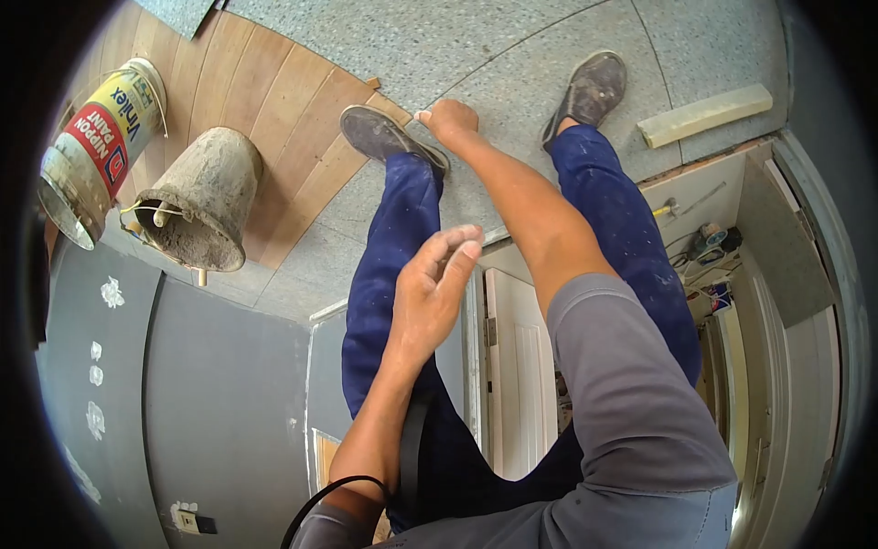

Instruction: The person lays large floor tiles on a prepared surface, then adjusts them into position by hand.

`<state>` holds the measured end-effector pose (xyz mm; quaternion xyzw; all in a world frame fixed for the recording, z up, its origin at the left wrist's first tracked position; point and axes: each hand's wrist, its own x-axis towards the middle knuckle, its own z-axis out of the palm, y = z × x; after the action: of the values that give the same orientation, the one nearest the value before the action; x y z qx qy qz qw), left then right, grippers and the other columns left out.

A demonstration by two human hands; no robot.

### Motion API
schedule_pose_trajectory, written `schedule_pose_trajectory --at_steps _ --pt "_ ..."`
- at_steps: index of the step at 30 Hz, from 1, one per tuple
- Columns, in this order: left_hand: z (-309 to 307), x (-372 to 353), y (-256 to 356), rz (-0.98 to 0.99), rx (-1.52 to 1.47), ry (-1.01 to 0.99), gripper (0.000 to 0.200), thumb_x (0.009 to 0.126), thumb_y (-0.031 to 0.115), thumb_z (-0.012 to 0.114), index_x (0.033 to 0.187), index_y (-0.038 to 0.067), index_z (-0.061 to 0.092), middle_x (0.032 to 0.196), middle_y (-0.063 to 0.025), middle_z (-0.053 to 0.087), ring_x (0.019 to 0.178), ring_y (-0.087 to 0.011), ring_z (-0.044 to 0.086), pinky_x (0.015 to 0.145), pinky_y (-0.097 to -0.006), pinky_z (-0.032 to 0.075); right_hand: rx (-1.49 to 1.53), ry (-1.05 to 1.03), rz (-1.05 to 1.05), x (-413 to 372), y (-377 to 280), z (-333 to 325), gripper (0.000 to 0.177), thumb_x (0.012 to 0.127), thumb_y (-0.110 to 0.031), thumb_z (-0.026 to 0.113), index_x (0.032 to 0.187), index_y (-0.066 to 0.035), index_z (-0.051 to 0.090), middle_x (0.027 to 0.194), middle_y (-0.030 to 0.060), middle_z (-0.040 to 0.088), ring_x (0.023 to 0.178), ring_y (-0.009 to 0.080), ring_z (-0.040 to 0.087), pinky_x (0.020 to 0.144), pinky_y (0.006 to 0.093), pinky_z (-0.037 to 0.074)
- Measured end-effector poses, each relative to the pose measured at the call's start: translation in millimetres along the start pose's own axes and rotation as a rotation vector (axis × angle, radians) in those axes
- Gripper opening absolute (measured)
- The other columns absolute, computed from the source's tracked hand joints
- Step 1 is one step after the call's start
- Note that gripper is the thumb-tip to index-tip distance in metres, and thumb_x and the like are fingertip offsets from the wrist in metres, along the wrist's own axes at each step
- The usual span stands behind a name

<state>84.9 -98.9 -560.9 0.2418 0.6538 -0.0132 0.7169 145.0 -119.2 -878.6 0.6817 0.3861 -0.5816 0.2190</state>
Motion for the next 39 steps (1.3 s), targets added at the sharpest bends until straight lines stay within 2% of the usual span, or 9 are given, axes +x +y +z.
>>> schedule_pose_trajectory --at_steps 5,9,14,17,21,23,28,35,39 --pt "-22 -4 6 0.045 0.004 -0.023 0.033 0.094 0.021 0.061 0.117 -0.004 0.061 0.111 -0.0221 0.065 0.102 -0.0287 0.065 0.089 -0.0339 0.049 -0.092 0.161 -0.102 10 -7 23 0.061 0.085 -0.060 0.057 0.084 -0.001 0.073 0.086 0.0189 0.070 0.081 0.0355 0.068 0.070 0.0448 0.052" --pt "-42 -5 6 0.137 -0.001 -0.004 0.033 0.095 0.021 0.060 0.118 -0.004 0.060 0.114 -0.0202 0.065 0.106 -0.0271 0.063 0.092 -0.0340 0.048 -0.220 0.131 -0.118 14 -15 18 0.061 0.085 -0.061 0.055 0.085 -0.002 0.074 0.085 0.0188 0.070 0.081 0.0351 0.069 0.067 0.0449 0.052" --pt "-77 -4 32 0.108 -0.063 -0.010 0.034 0.096 0.020 0.059 0.120 -0.003 0.060 0.118 -0.0175 0.064 0.108 -0.0236 0.062 0.095 -0.0334 0.046 -0.336 0.096 -0.177 13 -67 -23 0.038 0.088 -0.041 0.060 0.092 -0.006 0.074 0.097 0.0170 0.070 0.092 0.0317 0.068 0.072 0.0418 0.053" --pt "-99 0 42 0.177 -0.031 0.019 0.034 0.096 0.020 0.058 0.121 -0.003 0.059 0.119 -0.0177 0.064 0.108 -0.0244 0.062 0.095 -0.0345 0.046 -0.259 0.354 -0.577 23 -129 -59 0.033 0.088 -0.031 0.060 0.103 -0.004 0.070 0.110 0.0160 0.067 0.107 0.0298 0.063 0.082 0.0399 0.051" --pt "-120 0 53 0.190 -0.036 0.037 0.034 0.095 0.020 0.058 0.121 -0.003 0.059 0.119 -0.0177 0.064 0.108 -0.0257 0.062 0.095 -0.0349 0.046 -0.515 0.828 -1.015 67 -235 -88 0.052 0.090 -0.033 0.058 0.131 -0.002 0.052 0.137 0.0129 0.051 0.133 0.0272 0.041 0.108 0.0514 0.031" --pt "-128 0 56 0.205 -0.045 0.037 0.034 0.095 0.020 0.058 0.121 -0.003 0.059 0.118 -0.0180 0.063 0.109 -0.0263 0.061 0.095 -0.0350 0.046 -0.609 0.834 -1.026 94 -280 -93 0.057 0.092 -0.038 0.056 0.136 -0.003 0.048 0.144 0.0124 0.046 0.139 0.0280 0.035 0.111 0.0564 0.025" --pt "-145 -1 65 0.261 -0.025 0.042 0.035 0.095 0.020 0.059 0.120 -0.004 0.058 0.118 -0.0189 0.063 0.112 -0.0271 0.060 0.097 -0.0352 0.045 -0.686 0.812 -0.963 130 -336 -102 0.064 0.095 -0.048 0.046 0.142 -0.004 0.042 0.149 0.0129 0.040 0.141 0.0288 0.031 0.113 0.0545 0.022" --pt "-147 2 57 0.302 0.002 0.140 0.033 0.095 0.018 0.059 0.119 -0.004 0.059 0.112 -0.0168 0.066 0.105 -0.0216 0.063 0.093 -0.0317 0.047 -0.818 0.812 -0.889 129 -348 -102 0.069 0.095 -0.051 0.044 0.145 -0.004 0.038 0.153 0.0119 0.034 0.143 0.0293 0.028 0.113 0.0595 0.017" --pt "-134 3 57 0.292 -0.002 0.166 0.030 0.094 0.017 0.060 0.117 -0.004 0.061 0.109 -0.0149 0.067 0.100 -0.0174 0.063 0.088 -0.0297 0.048 -0.804 0.714 -0.906 106 -341 -116 0.062 0.095 -0.047 0.046 0.140 -0.004 0.045 0.151 0.0137 0.038 0.142 0.0306 0.030 0.112 0.0589 0.021"
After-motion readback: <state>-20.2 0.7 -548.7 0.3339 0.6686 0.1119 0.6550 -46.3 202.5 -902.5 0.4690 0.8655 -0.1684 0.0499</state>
